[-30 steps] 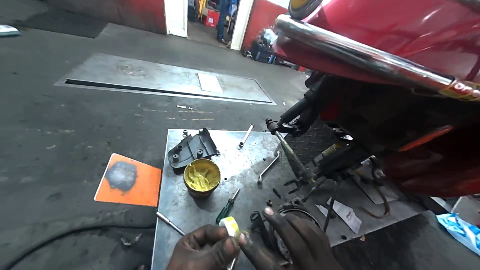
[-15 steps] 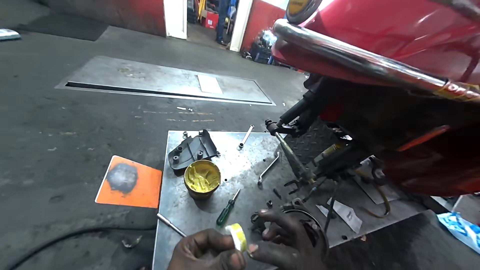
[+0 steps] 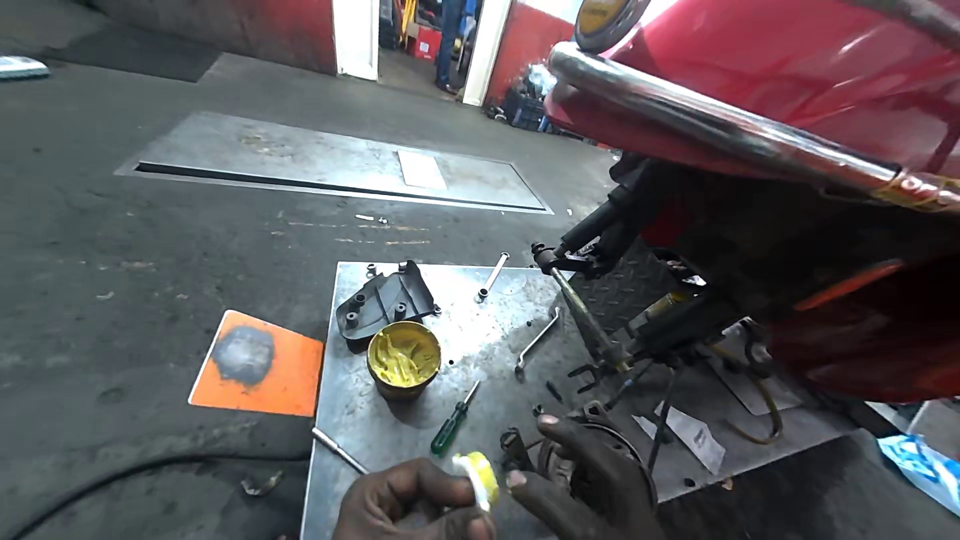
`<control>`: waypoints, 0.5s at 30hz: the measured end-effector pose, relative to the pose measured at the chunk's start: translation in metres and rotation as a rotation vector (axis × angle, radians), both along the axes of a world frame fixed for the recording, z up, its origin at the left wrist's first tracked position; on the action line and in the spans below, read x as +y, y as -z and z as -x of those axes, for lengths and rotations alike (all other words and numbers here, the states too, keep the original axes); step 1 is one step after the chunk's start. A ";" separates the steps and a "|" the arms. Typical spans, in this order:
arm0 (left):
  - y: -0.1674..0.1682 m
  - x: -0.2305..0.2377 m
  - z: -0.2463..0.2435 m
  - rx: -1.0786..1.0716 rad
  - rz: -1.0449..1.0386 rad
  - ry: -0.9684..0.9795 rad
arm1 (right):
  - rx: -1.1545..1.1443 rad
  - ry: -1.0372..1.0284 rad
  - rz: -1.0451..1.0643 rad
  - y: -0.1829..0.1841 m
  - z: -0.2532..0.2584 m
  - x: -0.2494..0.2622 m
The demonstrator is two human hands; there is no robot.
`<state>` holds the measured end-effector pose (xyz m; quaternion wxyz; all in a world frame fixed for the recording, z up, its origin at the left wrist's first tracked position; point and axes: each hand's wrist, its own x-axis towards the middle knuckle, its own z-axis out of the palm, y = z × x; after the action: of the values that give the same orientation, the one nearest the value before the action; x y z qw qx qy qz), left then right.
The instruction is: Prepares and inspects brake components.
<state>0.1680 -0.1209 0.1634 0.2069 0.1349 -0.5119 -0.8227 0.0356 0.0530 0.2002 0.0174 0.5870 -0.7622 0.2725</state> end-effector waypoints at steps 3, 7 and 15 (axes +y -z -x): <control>0.001 0.001 0.000 0.015 -0.056 0.001 | 0.187 0.025 -0.021 -0.001 -0.006 -0.001; 0.004 0.000 -0.002 0.057 -0.023 0.020 | 0.287 0.046 -0.061 0.002 -0.008 -0.001; 0.015 -0.001 -0.005 0.167 0.499 -0.005 | -0.186 -0.032 -0.105 -0.012 -0.004 -0.004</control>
<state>0.1725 -0.1216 0.1481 0.2772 0.0127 -0.6799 -0.6788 0.0393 0.0485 0.2118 -0.0887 0.5713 -0.7642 0.2857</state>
